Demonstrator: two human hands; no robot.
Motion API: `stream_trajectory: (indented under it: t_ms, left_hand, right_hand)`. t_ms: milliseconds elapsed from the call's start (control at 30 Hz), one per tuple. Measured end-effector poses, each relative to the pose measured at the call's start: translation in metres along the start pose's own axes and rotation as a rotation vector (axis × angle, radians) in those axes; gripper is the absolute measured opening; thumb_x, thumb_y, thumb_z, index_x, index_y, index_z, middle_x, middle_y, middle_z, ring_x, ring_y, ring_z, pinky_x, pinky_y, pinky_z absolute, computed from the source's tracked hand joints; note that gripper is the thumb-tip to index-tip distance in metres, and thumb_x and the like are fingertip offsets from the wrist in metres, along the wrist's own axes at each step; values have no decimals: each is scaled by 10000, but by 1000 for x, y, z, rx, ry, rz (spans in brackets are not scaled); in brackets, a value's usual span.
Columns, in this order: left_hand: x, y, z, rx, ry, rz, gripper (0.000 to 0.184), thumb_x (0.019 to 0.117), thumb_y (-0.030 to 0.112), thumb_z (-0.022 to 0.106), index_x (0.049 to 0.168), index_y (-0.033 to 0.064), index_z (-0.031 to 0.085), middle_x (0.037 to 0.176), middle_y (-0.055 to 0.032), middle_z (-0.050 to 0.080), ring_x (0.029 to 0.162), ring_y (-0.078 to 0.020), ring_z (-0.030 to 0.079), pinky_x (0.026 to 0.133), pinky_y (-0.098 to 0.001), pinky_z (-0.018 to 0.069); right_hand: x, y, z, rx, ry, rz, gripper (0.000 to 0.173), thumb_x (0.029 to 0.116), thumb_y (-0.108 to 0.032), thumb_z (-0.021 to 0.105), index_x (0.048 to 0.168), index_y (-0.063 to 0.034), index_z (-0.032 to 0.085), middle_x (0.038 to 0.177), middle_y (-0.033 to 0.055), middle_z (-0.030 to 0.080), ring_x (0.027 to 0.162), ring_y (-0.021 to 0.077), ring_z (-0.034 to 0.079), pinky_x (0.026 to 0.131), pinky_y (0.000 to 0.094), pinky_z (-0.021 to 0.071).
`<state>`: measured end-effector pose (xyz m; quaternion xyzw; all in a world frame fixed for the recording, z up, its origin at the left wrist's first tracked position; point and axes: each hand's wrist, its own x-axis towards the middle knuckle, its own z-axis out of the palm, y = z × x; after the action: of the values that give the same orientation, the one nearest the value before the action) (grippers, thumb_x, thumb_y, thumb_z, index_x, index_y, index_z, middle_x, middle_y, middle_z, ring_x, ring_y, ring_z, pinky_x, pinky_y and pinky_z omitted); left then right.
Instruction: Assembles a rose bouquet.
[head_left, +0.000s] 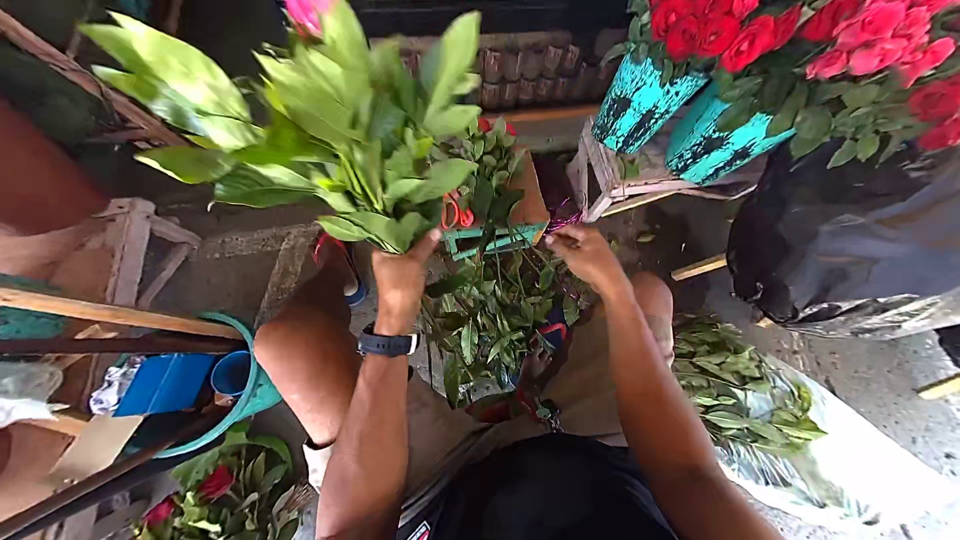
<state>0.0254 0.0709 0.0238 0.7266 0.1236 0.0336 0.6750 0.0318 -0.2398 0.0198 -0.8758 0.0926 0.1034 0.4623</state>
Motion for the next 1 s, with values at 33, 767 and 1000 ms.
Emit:
stream_trajectory:
  t_ms: [33,767,1000]
  left_hand:
    - [4,-3,-6,-56,16,-10,346,866,319,836,1127,213,635,690,27,551,440,-77,386,385,-254,363]
    - [8,-21,-7,-44,81,-160,192,918,320,782,1025,244,642,670,17,531,401,-82,319,359,-239,290]
    - [23,-24,-5,-116,112,-240,249,881,229,821,1054,189,647,689,24,553,429,-57,345,382,-222,309]
  right_hand:
    - [9,7,16,17,5,26,357,1023,-325,625,1244,-52,683,1193,144,710,1069,266,703,967,514,568]
    - [21,-10,172,-235,165,330,402,1092,-392,384,1231,-52,545,949,220,695,899,427,703,689,609,555]
    - [25,9,163,684,215,301,385,1084,-275,528,1398,-59,481,1042,135,669,792,197,676,722,366,590]
